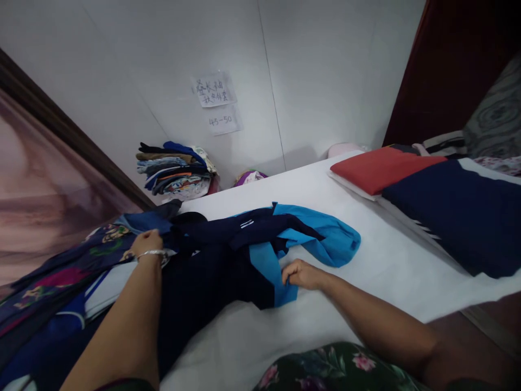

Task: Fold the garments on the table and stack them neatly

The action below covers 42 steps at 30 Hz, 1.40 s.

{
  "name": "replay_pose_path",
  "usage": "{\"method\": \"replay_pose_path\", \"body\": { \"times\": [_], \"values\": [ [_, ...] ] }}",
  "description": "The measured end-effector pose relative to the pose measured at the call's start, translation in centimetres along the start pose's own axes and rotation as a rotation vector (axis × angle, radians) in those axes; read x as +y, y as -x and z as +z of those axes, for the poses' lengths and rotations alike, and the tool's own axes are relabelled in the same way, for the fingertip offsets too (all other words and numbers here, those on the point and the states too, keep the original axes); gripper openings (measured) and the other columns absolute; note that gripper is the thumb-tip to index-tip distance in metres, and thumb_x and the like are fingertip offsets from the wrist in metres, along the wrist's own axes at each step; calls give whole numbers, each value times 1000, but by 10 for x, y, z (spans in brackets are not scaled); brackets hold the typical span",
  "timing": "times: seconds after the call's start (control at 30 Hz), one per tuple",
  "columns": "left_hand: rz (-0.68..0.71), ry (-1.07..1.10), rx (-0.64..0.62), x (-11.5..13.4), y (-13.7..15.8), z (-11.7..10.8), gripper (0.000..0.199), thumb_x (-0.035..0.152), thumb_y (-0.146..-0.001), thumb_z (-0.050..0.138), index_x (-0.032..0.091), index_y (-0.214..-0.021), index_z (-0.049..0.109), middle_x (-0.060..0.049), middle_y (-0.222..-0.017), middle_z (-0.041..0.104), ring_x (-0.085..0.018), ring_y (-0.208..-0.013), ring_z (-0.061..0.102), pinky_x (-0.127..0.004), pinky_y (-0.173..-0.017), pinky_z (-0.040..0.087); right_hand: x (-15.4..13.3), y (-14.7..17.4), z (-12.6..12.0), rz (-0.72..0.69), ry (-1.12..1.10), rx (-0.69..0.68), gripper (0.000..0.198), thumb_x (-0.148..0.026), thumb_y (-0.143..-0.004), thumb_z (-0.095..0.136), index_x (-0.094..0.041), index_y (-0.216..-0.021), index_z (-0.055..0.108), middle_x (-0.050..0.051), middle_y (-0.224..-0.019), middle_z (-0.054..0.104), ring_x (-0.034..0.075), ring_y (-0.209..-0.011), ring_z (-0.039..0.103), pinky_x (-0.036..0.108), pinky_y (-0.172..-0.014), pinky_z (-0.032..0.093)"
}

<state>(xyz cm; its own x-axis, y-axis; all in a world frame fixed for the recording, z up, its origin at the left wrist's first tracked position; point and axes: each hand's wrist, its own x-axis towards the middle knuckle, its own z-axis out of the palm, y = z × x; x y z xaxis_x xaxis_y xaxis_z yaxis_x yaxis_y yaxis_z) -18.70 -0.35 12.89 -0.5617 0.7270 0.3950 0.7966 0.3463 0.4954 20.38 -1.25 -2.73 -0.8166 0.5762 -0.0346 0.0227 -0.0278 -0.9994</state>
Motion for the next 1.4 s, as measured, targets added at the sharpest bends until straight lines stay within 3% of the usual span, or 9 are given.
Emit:
{"method": "replay_pose_path", "body": {
  "times": [0.17,0.27,0.43,0.67,0.97,1.07,1.17,1.23,1.4],
  "values": [
    [91,-103,-132,38,-7,53,31,29,-90,44,13,-108,64,-9,-109,67,-22,-102,60,-36,-91,46,-10,9,11,64,14,-306,19,-11,-58,54,-15,-66,70,-2,-64,63,11,-62,53,21,-62,42],
    [271,-143,-344,64,6,94,30,37,-84,52,21,-104,68,-3,-110,69,-18,-102,62,-27,-92,45,-14,9,3,49,-48,-276,10,-16,-58,56,-15,-61,65,-4,-56,56,9,-54,46,21,-56,38],
    [365,-298,-547,68,32,135,41,44,-74,62,24,-110,66,-6,-128,62,-25,-119,53,-35,-98,40,-33,14,-16,-60,-134,-130,8,-18,-58,52,-18,-55,59,-4,-51,47,10,-51,37,24,-50,30],
    [238,-489,-547,46,21,118,49,25,-72,59,27,-121,59,-11,-121,65,-29,-107,61,-41,-86,47,-66,74,-43,-343,-396,262,14,-20,-58,57,-21,-45,49,0,-56,47,15,-55,43,29,-54,33],
    [1,-531,-90,-22,-19,29,31,21,-80,45,13,-107,58,-19,-109,60,-37,-100,59,-48,-73,49,-29,187,-68,88,-229,480,19,-34,-63,63,-22,-53,52,2,-56,49,18,-57,46,32,-57,39],
    [-45,-528,31,-45,-21,10,23,28,-83,45,14,-95,58,-14,-103,59,-41,-107,52,-54,-79,45,-34,195,-74,178,-59,544,18,-37,-68,63,-23,-79,66,6,-74,64,24,-72,58,37,-68,46],
    [102,-482,175,-39,-19,12,24,34,-84,44,15,-87,59,-11,-106,58,-40,-116,45,-57,-91,37,-54,180,-83,164,135,678,33,-43,-73,65,-23,-99,67,10,-102,69,29,-97,62,42,-87,46],
    [278,-436,110,-17,-15,26,26,35,-84,44,16,-89,61,-12,-114,58,-36,-117,47,-52,-95,36,-70,158,-92,97,207,748,35,-46,-76,64,-23,-103,66,10,-108,69,29,-103,61,43,-93,45],
    [502,-339,-428,45,5,91,41,45,-79,53,22,-111,62,-8,-127,59,-25,-123,47,-35,-104,34,-80,76,-128,55,596,692,39,-48,-80,59,-23,-108,67,8,-115,67,27,-109,59,41,-96,45]
  ]
}}
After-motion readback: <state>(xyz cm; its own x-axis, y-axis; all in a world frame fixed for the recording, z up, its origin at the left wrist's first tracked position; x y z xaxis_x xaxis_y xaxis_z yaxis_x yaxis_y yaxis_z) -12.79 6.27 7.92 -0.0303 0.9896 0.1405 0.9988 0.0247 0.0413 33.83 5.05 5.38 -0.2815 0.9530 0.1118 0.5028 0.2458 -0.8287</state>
